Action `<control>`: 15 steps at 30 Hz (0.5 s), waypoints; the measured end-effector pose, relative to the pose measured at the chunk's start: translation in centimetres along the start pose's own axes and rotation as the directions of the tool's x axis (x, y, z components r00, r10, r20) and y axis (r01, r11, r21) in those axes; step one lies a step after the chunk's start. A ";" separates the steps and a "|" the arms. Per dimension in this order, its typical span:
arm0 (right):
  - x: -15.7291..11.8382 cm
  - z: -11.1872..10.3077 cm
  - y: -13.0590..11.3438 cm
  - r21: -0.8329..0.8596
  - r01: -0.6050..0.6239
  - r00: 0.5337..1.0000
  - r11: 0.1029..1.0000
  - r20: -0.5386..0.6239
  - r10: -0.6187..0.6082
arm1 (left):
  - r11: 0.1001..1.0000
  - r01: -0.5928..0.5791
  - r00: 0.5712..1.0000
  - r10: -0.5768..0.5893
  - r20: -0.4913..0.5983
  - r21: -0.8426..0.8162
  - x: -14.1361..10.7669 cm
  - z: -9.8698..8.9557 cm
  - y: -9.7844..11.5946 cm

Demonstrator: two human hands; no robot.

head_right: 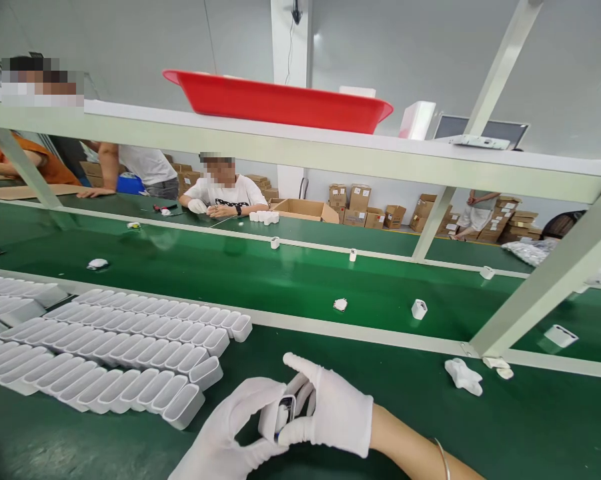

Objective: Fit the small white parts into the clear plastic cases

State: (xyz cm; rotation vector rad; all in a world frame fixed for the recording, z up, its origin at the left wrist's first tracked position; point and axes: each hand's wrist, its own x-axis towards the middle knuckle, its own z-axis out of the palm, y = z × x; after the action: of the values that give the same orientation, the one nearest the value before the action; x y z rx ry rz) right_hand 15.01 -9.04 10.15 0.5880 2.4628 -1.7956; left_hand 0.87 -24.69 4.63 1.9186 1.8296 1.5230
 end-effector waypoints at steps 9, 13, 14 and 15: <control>0.6 1.1 1.7 0.199 0.048 0.998 0.979 0.028 -0.055 | 0.987 0.164 0.985 -0.163 -0.060 0.002 -0.2 0.6 -0.1; -0.1 2.4 0.0 -0.191 0.036 0.992 0.981 -0.109 -0.058 | 0.981 0.151 0.987 -0.143 -0.073 0.121 -0.2 1.4 -0.8; 0.1 2.7 -0.5 -0.264 0.007 0.987 0.964 -0.153 -0.049 | 0.980 0.124 0.990 -0.113 -0.078 0.158 -0.1 1.4 -1.1; 0.5 2.8 -1.0 -0.336 -0.021 0.978 0.942 -0.205 -0.051 | 0.972 0.111 0.991 -0.093 -0.098 0.207 0.0 1.3 -1.4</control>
State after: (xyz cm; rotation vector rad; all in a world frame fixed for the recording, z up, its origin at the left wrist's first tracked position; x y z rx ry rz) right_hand 13.65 -11.75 10.04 0.7643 2.8301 -1.3243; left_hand 0.69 -23.59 3.09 1.8331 2.1730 1.4536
